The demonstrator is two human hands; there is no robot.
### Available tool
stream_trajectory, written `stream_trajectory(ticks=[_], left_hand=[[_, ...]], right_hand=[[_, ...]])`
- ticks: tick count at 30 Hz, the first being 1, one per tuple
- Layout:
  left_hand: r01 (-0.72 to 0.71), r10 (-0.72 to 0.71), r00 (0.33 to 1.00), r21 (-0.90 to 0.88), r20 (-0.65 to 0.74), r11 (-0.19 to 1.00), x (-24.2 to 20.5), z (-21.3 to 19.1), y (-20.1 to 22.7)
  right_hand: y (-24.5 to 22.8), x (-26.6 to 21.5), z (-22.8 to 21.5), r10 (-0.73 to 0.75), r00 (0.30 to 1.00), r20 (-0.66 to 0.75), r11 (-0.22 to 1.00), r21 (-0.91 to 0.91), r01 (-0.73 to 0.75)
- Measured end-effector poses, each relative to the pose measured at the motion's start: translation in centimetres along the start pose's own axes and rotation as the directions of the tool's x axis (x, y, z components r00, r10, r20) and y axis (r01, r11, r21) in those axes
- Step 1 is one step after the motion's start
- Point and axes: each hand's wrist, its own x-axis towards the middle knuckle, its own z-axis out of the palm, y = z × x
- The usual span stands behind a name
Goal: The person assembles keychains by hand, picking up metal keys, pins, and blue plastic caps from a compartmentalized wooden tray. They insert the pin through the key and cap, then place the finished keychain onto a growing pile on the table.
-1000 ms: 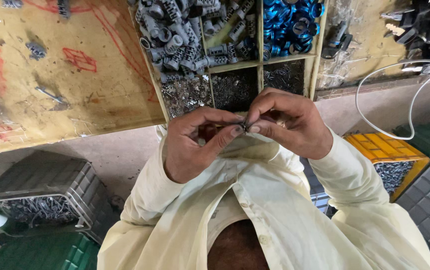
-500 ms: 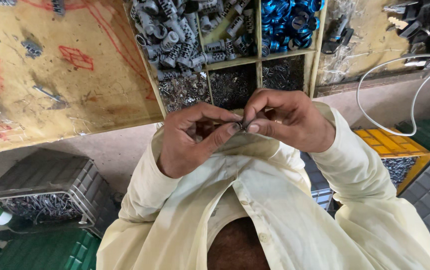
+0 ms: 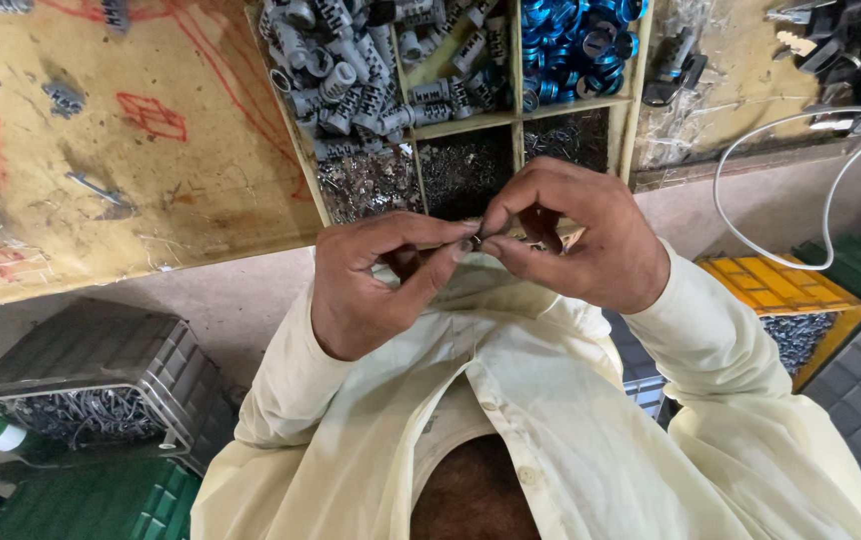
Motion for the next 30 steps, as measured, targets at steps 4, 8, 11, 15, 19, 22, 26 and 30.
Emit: stream_trajectory(ticks=[4, 8, 11, 15, 19, 22, 26, 30], left_hand=[[0.010, 0.000, 0.996, 0.106, -0.095, 0.994, -0.1, 0.6, 0.3], [0.030, -0.008, 0.993, 0.181, -0.121, 0.983, 0.1, 0.8, 0.4], [0.065, -0.053, 0.995, 0.143, -0.087, 0.988, 0.2, 0.7, 0.3], [0.007, -0.008, 1.000, -0.063, -0.005, 0.998, 0.5, 0.6, 0.2], [-0.016, 0.016, 1.000, -0.034, -0.003, 0.999, 0.6, 1.0, 0.2], [-0.028, 0.027, 1.000, -0.118, -0.009, 0.993, 0.4, 1.2, -0.3], [0.018, -0.001, 0.998, -0.318, 0.055, 0.948, 0.0, 2.3, -1.0], [0.094, -0.054, 0.995, -0.679, 0.080, 0.728, -0.3, 5.1, -2.2]], right_hand=[[-0.5, 0.2, 0.3, -0.205, 0.977, -0.066, 0.959, -0.216, 0.186], [-1.6, 0.9, -0.1, -0.186, 0.971, -0.149, 0.919, -0.375, 0.118], [-2.6, 0.8, -1.4, -0.285, 0.941, -0.185, 0.801, -0.585, 0.128], [-2.2, 0.2, -1.8, -0.275, 0.948, -0.160, 0.551, -0.834, 0.018], [-1.0, -0.9, -0.9, -0.192, 0.970, -0.148, 0.485, -0.873, -0.037], [-0.5, -1.9, -1.6, -0.216, 0.956, -0.200, 0.641, -0.767, -0.016], [-0.1, -2.9, -1.6, -0.013, 0.950, -0.311, 0.892, -0.433, -0.130], [0.3, -3.7, 0.5, -0.024, 0.892, -0.452, 0.989, 0.121, 0.088]])
